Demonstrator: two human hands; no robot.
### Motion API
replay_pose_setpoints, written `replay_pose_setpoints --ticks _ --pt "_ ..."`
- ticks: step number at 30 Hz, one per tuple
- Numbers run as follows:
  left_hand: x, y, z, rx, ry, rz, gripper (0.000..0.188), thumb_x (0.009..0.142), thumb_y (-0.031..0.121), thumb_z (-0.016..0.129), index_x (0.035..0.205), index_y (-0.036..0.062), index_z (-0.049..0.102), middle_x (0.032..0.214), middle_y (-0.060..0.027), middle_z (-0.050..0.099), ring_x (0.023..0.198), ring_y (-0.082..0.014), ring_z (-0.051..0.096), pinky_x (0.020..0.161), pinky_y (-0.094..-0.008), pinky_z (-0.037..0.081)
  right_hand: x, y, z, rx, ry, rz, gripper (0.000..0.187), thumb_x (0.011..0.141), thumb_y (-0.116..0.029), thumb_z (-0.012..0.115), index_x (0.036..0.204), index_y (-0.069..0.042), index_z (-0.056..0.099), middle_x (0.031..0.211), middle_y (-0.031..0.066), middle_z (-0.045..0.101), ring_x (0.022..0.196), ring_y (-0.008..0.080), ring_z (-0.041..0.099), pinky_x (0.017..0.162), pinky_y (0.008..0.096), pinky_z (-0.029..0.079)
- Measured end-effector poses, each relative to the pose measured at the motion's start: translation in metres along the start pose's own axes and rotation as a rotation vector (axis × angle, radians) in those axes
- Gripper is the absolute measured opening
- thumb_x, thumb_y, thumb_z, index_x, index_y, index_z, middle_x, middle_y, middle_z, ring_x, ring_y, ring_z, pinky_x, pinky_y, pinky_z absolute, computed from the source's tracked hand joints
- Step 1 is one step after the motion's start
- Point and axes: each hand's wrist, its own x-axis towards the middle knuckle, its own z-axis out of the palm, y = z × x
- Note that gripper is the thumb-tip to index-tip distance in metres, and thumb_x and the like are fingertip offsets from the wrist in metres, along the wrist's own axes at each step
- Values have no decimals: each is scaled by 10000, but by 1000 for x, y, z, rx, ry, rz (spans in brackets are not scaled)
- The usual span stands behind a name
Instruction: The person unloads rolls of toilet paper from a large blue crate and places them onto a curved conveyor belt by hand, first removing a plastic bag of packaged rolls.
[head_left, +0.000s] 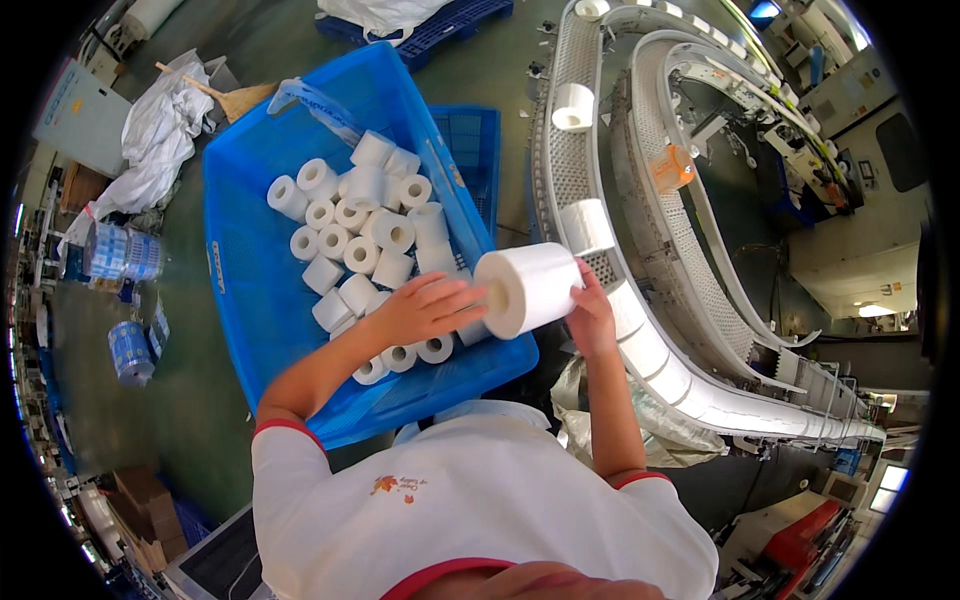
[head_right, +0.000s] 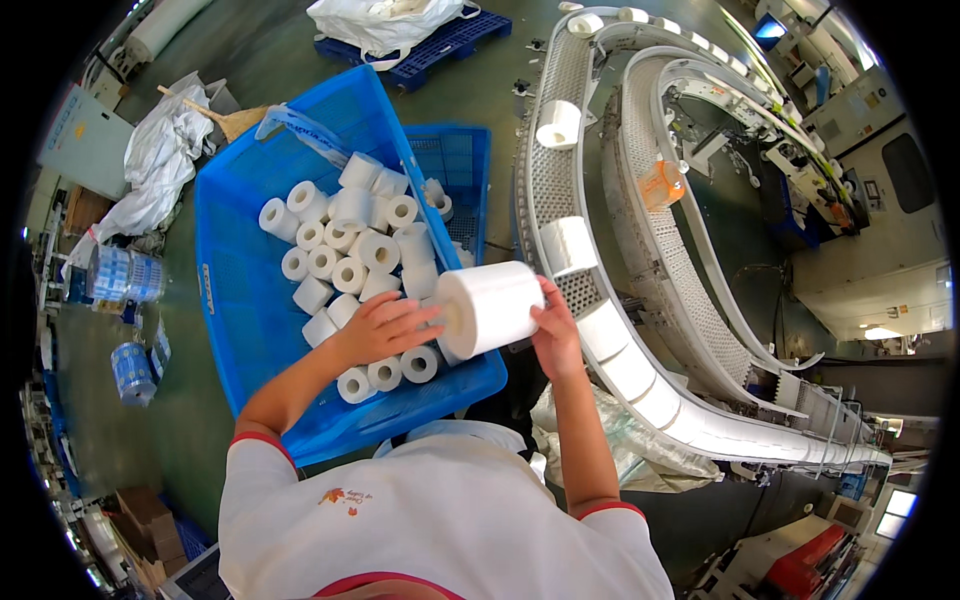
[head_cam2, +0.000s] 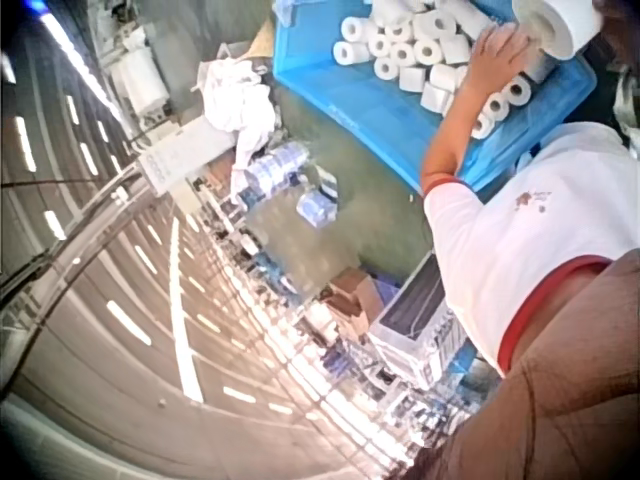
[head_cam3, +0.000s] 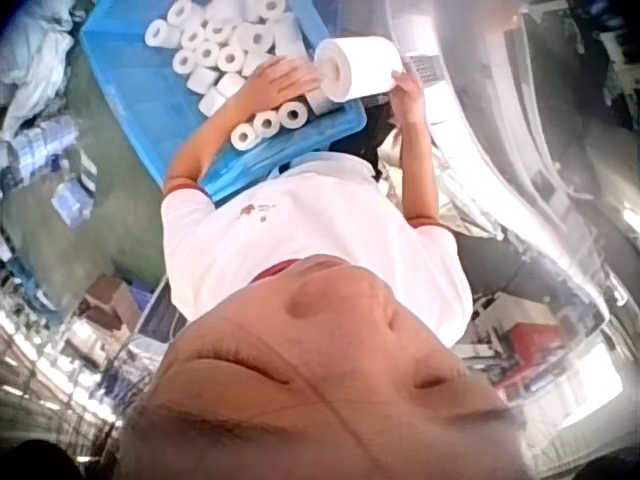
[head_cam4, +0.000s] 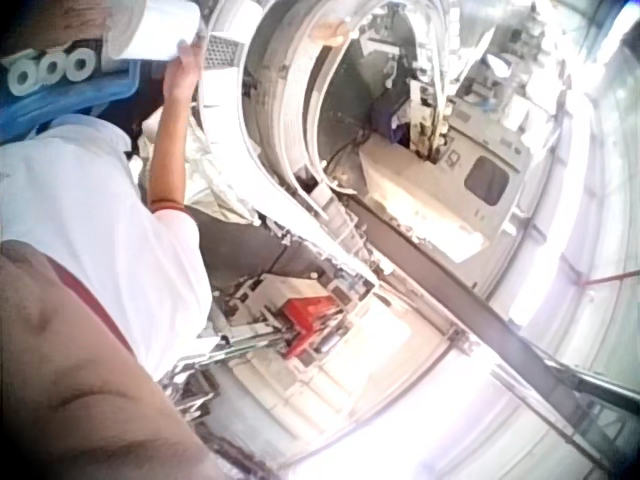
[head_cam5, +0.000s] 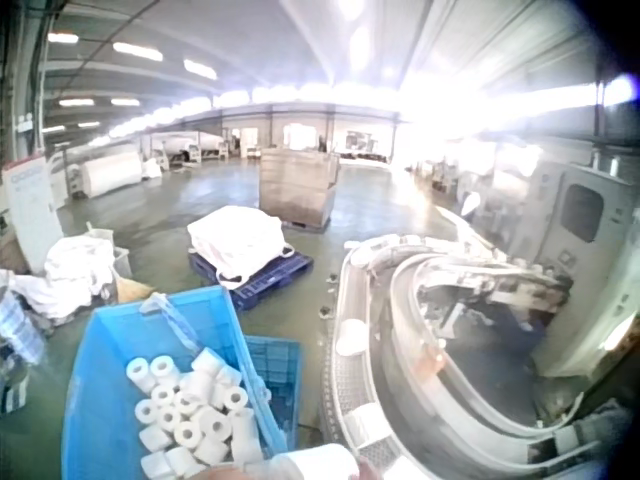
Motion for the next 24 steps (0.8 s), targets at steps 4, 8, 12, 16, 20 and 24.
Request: replay_pose_setpoints --ticks 4,8,12,16,20,24 --pt "-15 6 6 -149 3 -326 356 622 -2 597 949 140 593 1119 -20 533 1022 -232 447 862 -349 374 40 -21 -55 -152 144 -234 533 673 -30 483 1192 -1 366 1079 101 503 986 173 492 866 274 374" --pt "-33 7 3 -180 -72 -511 358 638 -14 563 971 118 575 1105 -38 531 1016 -255 460 838 -361 382 91 -77 -97 -874 120 -411 540 623 32 439 1160 10 400 945 111 548 859 175 533 777 270 411" --pt "-61 6 9 -207 -84 -636 354 643 -27 557 972 104 566 1089 -55 531 1020 -277 458 837 -365 381 166 -91 -144 -1374 -81 -394 454 594 28 430 1031 -47 524 826 93 548 774 182 527 723 281 417" --pt "-100 -6 37 -354 -144 -874 325 667 4 558 982 83 552 1061 -79 531 1036 -290 456 862 -387 374 209 -59 -156 -1460 -334 97 399 608 59 409 953 -71 560 802 63 566 753 143 523 678 263 421" --pt "-199 -24 106 -430 -233 -1256 431 676 126 620 1079 43 491 1079 -142 514 1040 -311 465 876 -392 379 216 -28 -176 -1732 -468 274 330 644 29 427 864 -75 651 843 106 637 792 186 576 728 308 444" --pt "-260 -57 172 -486 -387 -1641 676 650 280 692 1191 -1 399 1124 -227 468 1068 -334 460 896 -395 379 177 -14 -182 -1909 -282 -77 256 665 -33 486 857 -81 649 838 134 624 825 280 581 750 359 454"
